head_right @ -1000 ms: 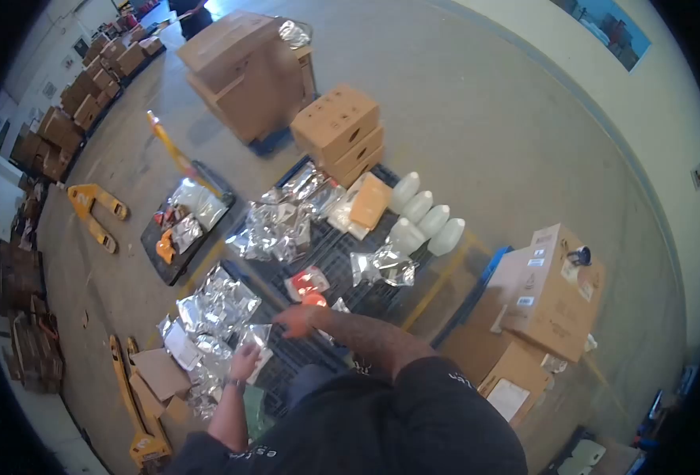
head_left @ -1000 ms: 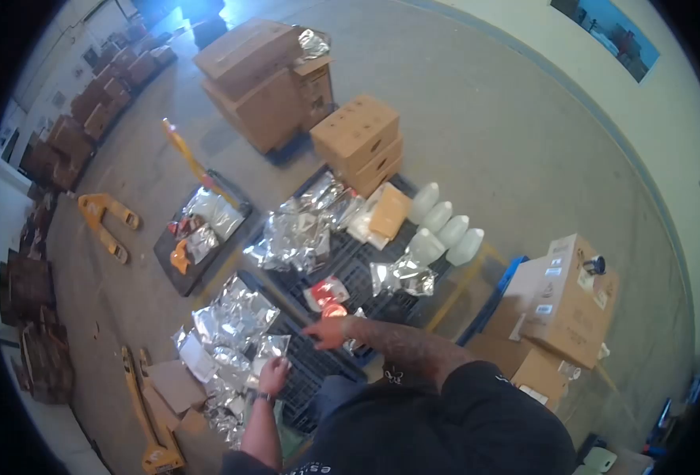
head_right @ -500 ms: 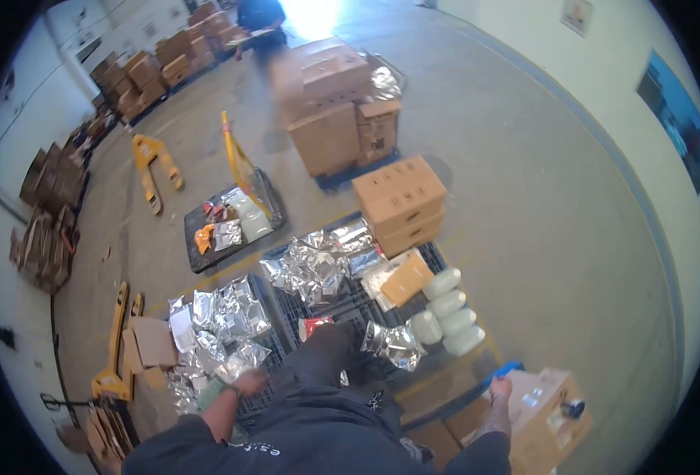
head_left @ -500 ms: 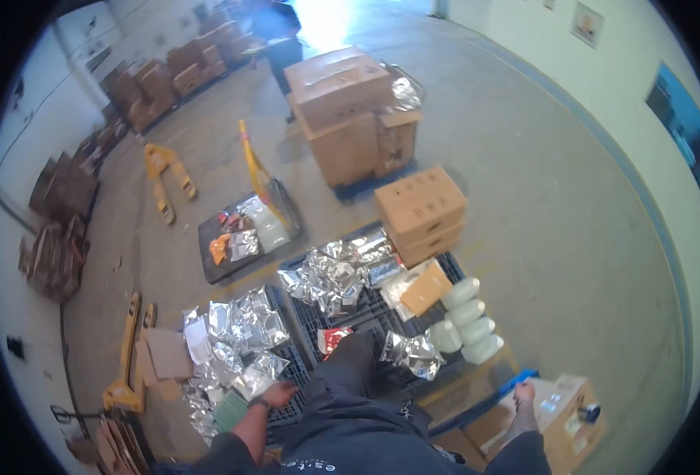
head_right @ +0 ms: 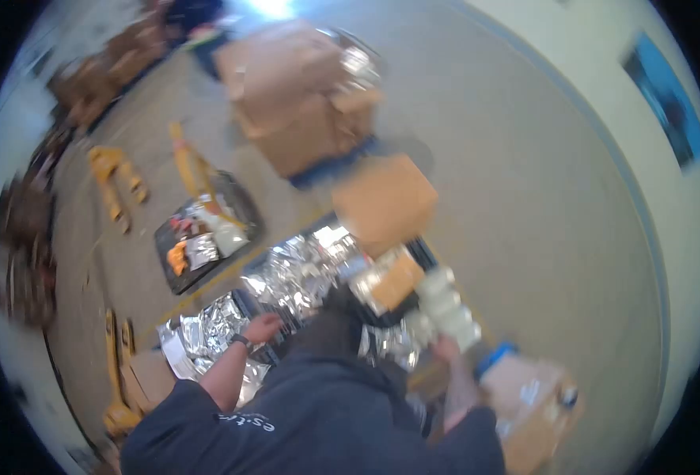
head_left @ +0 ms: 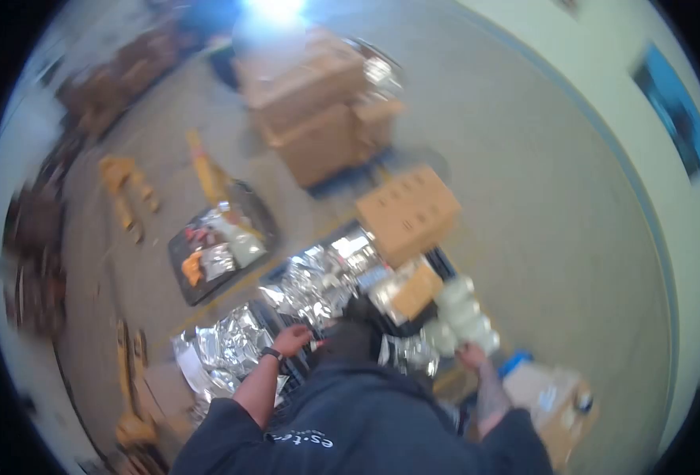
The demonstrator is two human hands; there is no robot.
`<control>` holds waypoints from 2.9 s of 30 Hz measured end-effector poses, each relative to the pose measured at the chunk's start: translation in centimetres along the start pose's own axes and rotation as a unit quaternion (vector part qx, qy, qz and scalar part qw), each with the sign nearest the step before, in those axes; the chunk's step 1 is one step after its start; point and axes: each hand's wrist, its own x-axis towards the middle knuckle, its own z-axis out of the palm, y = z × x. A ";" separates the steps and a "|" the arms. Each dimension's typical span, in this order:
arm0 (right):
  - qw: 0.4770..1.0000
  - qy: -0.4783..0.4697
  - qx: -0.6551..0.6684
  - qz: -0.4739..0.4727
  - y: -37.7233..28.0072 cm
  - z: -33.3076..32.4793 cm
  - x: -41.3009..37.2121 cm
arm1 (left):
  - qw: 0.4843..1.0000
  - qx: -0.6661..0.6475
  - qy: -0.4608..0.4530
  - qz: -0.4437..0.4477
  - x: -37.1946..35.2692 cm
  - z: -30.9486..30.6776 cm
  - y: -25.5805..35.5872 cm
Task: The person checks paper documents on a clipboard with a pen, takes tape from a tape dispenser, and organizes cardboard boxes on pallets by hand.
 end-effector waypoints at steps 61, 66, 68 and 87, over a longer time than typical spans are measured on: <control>0.988 0.146 0.038 0.044 2.0 -25.4 52.3 | 0.929 -0.266 0.083 -0.244 32.7 10.7 8.6; 0.948 -0.134 0.243 0.159 -5.5 -27.0 54.5 | 0.841 -0.445 0.069 -0.300 39.6 13.1 11.2; 0.941 -0.142 0.254 0.171 -6.9 -25.8 56.5 | 0.861 -0.455 0.125 -0.190 40.6 14.5 13.4; 0.866 -0.137 0.465 0.121 0.6 -26.2 55.3 | 0.808 -0.524 0.131 -0.236 45.4 20.3 12.2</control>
